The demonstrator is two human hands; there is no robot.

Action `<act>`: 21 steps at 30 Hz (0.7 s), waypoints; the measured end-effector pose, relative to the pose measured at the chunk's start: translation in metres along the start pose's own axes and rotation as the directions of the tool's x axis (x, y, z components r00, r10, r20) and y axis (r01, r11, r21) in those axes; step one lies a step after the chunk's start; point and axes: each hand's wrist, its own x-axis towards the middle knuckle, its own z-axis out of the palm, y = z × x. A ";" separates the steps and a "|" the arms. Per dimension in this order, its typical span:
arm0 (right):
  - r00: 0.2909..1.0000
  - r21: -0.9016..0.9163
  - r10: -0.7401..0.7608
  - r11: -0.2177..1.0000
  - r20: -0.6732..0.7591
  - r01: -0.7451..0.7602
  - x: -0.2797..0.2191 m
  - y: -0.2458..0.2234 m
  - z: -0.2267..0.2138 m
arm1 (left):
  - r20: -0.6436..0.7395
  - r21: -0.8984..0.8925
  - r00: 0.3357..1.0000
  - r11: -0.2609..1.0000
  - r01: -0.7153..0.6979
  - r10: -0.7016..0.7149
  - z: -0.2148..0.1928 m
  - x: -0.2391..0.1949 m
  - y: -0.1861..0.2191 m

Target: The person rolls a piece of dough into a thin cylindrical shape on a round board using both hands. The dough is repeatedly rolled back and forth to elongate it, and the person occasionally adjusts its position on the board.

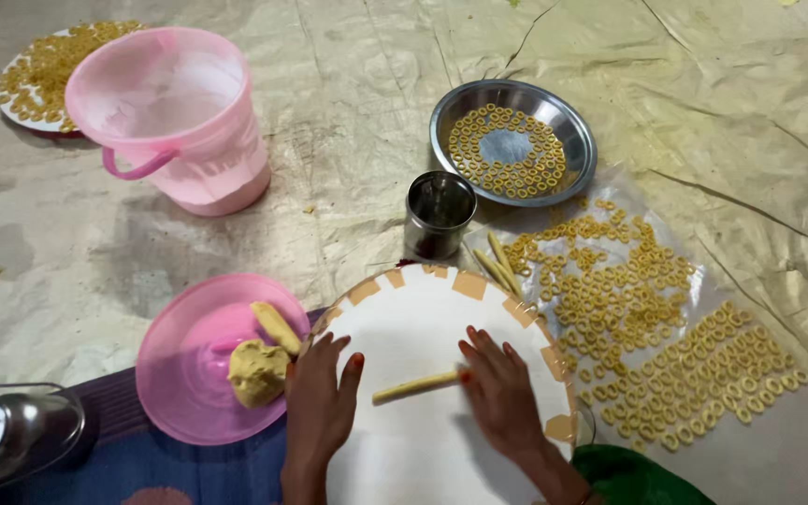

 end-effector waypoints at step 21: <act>0.958 -0.239 -0.119 0.953 0.260 0.183 0.069 -0.003 0.058 | 0.003 -0.323 0.998 0.945 0.057 -0.059 -0.022 0.006 -0.010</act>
